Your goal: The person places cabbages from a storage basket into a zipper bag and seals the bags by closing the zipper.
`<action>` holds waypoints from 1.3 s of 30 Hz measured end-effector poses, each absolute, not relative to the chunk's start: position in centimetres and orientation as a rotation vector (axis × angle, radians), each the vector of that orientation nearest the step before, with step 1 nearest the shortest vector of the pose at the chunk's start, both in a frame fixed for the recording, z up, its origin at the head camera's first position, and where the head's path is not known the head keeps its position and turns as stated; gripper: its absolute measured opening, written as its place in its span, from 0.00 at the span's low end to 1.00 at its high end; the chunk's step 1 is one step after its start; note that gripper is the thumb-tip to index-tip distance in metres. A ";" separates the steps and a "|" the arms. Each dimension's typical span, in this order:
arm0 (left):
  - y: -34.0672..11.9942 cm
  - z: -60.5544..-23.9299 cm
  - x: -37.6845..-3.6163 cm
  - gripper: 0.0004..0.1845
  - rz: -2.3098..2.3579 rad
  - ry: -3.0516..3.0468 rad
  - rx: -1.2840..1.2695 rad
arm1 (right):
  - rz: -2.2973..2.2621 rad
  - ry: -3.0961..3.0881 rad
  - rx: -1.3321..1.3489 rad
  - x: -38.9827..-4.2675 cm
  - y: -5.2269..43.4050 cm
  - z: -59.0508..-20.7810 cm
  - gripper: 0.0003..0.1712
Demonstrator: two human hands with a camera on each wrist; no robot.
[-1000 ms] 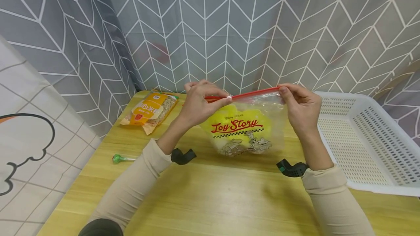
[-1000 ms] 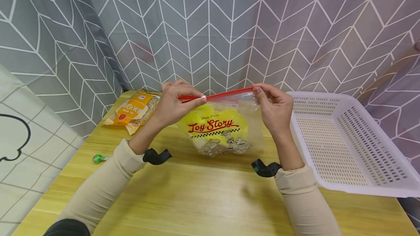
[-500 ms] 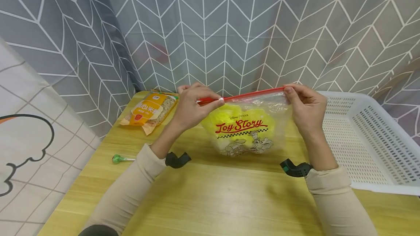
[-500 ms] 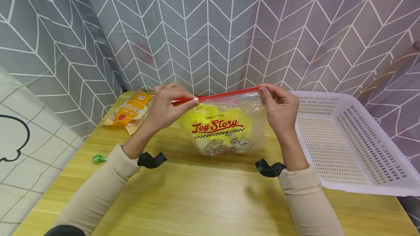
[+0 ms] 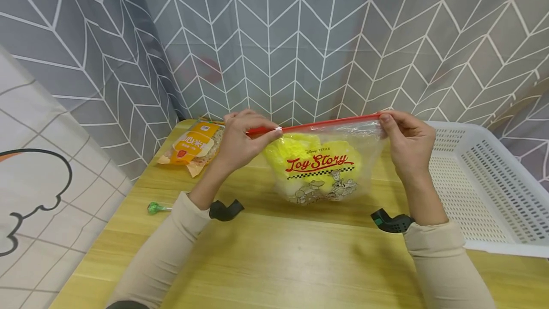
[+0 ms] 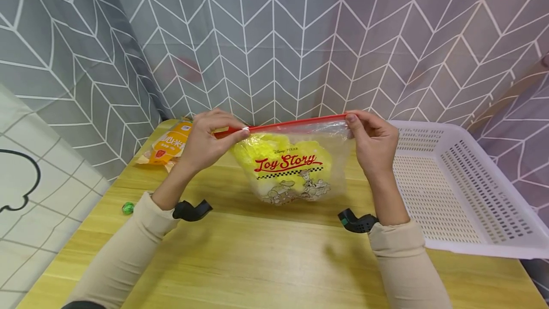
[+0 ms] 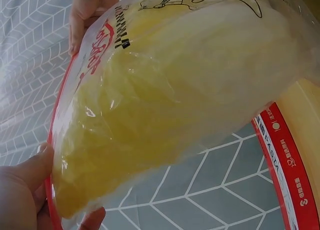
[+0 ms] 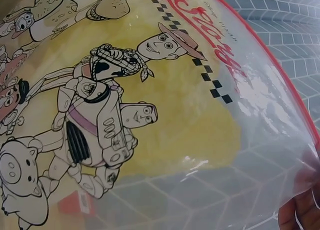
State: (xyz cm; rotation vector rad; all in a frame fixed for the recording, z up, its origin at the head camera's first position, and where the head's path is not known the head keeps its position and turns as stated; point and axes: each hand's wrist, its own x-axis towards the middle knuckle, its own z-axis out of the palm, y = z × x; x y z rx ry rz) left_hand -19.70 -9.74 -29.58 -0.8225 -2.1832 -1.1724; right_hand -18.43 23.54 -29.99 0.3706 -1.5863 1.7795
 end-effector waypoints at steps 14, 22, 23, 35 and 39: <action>-12.0 -30.2 -20.1 0.05 -1.227 -2.202 -0.742 | 1.838 -1.498 0.361 -19.0 24.4 -30.6 0.06; -11.9 -30.5 -20.0 0.06 -1.369 -2.245 -0.671 | 1.919 -1.547 0.237 -18.7 23.9 -30.6 0.08; -11.8 -30.6 -20.0 0.06 -1.405 -2.248 -0.656 | 1.940 -1.559 0.219 -18.6 23.8 -30.6 0.09; -10.6 -32.0 -20.6 0.09 -1.554 -2.191 -0.526 | 2.016 -1.719 0.689 -17.2 24.4 -35.0 0.32; -10.7 -32.3 -20.6 0.09 -1.563 -2.158 -0.519 | 1.949 -1.833 0.775 -16.8 24.5 -36.2 0.33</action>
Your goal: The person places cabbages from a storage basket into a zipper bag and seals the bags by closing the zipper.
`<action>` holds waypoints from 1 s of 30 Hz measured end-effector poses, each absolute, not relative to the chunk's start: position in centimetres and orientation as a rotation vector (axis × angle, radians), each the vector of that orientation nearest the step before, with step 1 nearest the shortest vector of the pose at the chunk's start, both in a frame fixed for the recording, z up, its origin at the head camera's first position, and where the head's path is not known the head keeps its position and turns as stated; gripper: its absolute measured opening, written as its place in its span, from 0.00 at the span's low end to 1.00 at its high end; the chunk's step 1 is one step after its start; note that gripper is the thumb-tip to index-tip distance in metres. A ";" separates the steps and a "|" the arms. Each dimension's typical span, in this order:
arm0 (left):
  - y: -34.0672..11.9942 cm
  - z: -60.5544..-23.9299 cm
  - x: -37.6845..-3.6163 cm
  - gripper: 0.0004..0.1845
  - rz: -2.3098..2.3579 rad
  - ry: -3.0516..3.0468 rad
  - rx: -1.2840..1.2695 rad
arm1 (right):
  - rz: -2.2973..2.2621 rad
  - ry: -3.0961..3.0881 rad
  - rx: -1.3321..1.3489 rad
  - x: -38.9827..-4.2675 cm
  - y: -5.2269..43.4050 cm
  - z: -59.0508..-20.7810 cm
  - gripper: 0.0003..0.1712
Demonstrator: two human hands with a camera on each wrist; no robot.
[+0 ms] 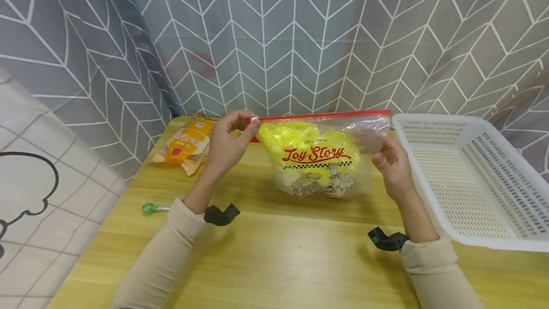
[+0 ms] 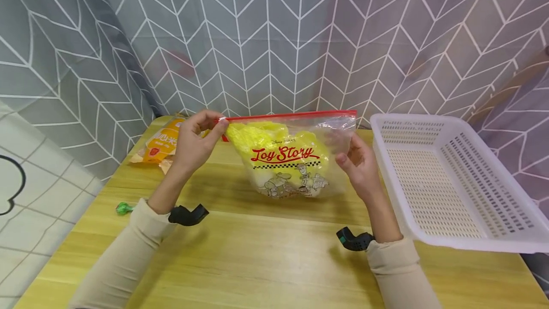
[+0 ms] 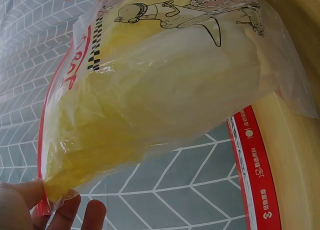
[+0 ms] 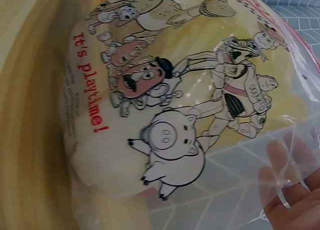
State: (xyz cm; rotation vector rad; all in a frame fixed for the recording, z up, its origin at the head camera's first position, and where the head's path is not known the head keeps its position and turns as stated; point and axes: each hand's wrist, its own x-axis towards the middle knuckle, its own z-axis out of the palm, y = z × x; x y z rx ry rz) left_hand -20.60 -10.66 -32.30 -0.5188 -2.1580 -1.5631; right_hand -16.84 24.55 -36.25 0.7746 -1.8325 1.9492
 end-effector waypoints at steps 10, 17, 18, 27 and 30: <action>-10.8 -33.4 -20.8 0.09 -1.596 -2.140 -0.492 | 1.886 -1.946 0.711 -16.5 25.1 -37.7 0.22; -10.9 -33.9 -20.8 0.09 -1.629 -2.114 -0.486 | 1.853 -1.994 0.687 -16.2 25.2 -37.8 0.21; -10.9 -34.1 -20.9 0.09 -1.634 -2.109 -0.489 | 1.835 -2.040 0.680 -16.1 25.1 -37.9 0.23; -10.6 -35.3 -21.0 0.10 -1.785 -2.023 -0.444 | 1.553 -2.419 0.413 -15.7 24.1 -37.8 0.25; -10.4 -35.1 -20.9 0.10 -1.805 -1.983 -0.440 | 1.516 -2.431 0.334 -15.8 23.8 -37.8 0.21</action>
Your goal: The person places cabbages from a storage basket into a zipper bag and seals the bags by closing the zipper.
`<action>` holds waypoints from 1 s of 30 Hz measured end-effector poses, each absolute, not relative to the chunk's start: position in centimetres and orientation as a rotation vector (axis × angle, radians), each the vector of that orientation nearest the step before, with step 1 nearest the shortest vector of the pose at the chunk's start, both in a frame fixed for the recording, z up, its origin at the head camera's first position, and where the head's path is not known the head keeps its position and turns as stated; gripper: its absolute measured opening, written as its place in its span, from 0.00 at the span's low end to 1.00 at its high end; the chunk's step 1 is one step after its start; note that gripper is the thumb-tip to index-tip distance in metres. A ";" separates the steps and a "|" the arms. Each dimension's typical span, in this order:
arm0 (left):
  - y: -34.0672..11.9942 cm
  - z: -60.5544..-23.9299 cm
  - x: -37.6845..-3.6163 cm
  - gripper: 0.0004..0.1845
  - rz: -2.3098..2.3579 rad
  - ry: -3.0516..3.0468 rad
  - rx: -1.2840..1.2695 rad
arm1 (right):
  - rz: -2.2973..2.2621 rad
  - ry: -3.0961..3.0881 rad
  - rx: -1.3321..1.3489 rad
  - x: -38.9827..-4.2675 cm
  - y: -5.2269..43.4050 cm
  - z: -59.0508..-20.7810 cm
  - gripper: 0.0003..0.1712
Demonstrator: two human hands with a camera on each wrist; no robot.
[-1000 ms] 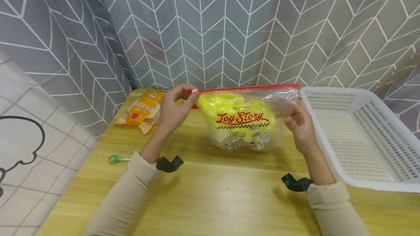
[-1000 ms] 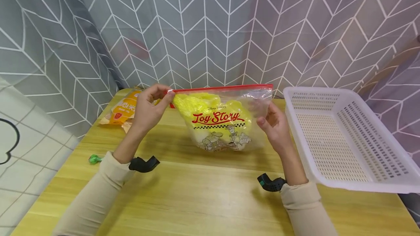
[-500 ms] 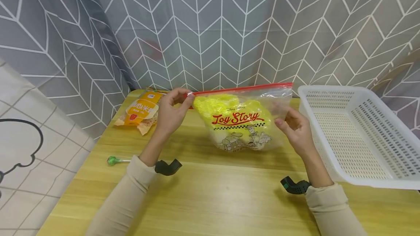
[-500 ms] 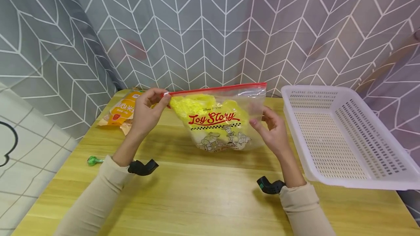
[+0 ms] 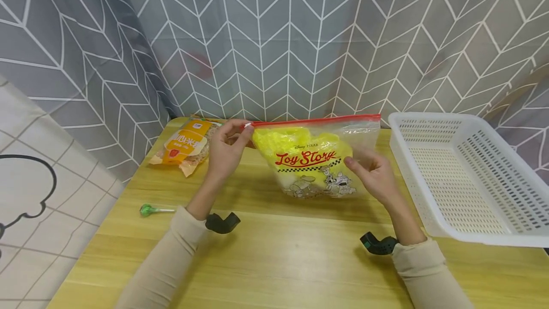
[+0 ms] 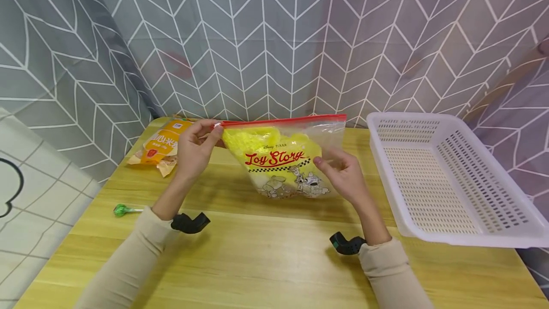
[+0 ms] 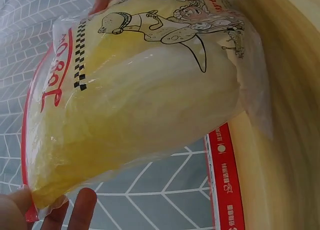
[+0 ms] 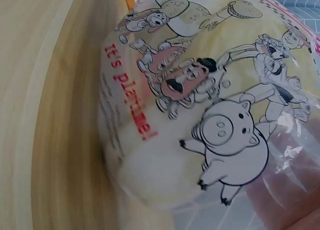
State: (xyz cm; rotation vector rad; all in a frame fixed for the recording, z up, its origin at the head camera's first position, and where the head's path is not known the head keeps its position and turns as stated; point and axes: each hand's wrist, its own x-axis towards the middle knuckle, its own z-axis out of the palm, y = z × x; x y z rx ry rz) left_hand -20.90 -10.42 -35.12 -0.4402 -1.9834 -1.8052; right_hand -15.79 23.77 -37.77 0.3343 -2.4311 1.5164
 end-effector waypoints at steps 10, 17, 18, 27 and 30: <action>-10.8 -34.1 -21.1 0.10 -1.838 -2.005 -0.472 | 1.938 -2.468 0.188 -14.8 22.2 -38.4 0.25; -12.1 -37.2 -21.7 0.16 -1.937 -2.333 -0.363 | 2.546 -2.363 0.033 -13.2 21.7 -40.2 0.16; -12.2 -37.8 -21.8 0.17 -1.949 -2.364 -0.353 | 2.569 -2.389 0.013 -13.0 21.7 -40.5 0.18; -12.4 -41.6 -21.8 0.28 -1.898 -2.620 -0.362 | 2.670 -2.515 -0.026 -12.7 22.7 -42.2 0.37; -12.4 -42.1 -21.7 0.31 -1.950 -2.609 -0.364 | 2.749 -2.478 0.016 -12.7 23.2 -42.5 0.37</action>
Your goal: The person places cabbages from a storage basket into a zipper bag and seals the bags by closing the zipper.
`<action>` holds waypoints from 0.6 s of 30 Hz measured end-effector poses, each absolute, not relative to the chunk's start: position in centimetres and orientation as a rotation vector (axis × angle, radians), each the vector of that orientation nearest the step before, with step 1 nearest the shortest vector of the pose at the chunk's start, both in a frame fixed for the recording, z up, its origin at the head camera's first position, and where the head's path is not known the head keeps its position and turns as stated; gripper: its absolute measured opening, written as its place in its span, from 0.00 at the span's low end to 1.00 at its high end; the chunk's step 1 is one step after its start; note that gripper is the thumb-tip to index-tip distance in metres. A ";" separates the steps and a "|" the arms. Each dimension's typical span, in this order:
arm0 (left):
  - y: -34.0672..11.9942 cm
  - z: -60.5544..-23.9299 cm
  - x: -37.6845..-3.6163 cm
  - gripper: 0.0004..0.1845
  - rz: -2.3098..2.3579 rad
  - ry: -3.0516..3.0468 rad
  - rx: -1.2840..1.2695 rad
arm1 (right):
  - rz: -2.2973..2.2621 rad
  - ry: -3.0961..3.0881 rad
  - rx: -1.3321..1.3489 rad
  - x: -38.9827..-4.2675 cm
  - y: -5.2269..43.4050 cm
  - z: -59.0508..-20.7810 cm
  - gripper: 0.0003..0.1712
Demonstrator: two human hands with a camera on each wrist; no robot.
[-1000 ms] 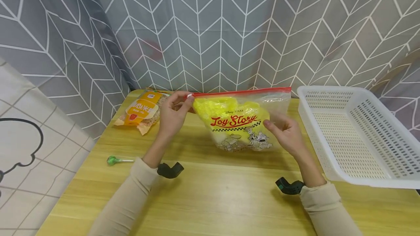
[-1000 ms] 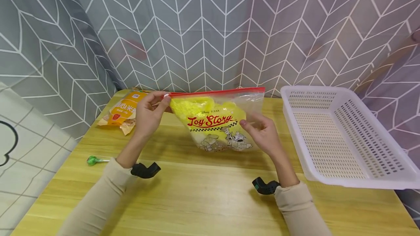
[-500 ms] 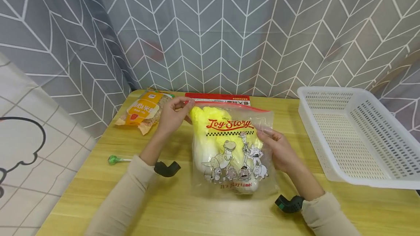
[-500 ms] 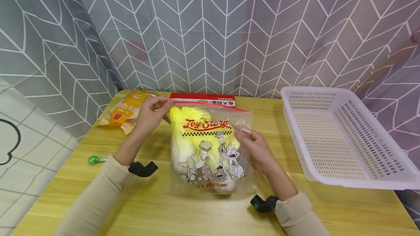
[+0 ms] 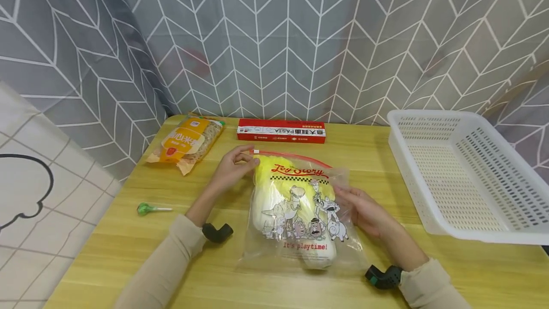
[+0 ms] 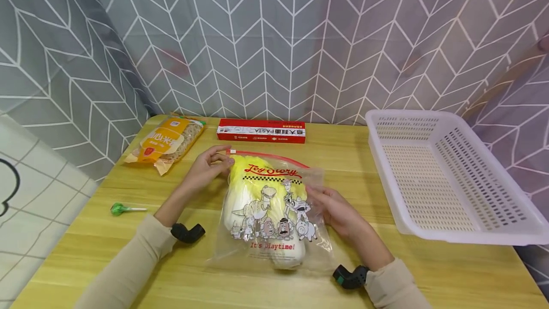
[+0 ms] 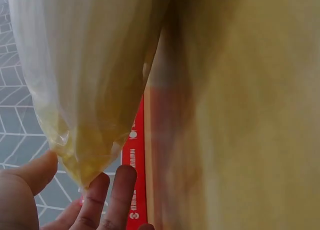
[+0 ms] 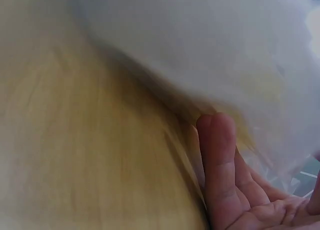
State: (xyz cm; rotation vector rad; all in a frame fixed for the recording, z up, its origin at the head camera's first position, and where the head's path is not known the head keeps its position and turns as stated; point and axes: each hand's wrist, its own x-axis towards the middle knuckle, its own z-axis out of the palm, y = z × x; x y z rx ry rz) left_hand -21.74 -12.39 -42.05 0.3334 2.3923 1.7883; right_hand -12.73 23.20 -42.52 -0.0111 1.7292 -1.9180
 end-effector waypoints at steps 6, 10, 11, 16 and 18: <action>-12.5 -42.5 -21.3 0.32 1.858 2.332 0.343 | -1.920 1.688 -0.033 -12.2 23.4 -42.5 0.41; -12.5 -42.7 -21.2 0.30 1.866 2.335 0.347 | -1.871 1.726 -0.034 -11.8 23.3 -42.4 0.42; -12.5 -42.8 -21.2 0.30 1.865 2.337 0.350 | -1.857 1.734 -0.039 -11.7 23.2 -42.3 0.43; -12.5 -42.8 -21.1 0.30 1.845 2.348 0.346 | -1.790 1.762 -0.066 -11.7 23.3 -42.4 0.48; -12.5 -42.7 -21.0 0.30 1.833 2.354 0.345 | -1.770 1.763 -0.062 -11.8 23.5 -42.3 0.47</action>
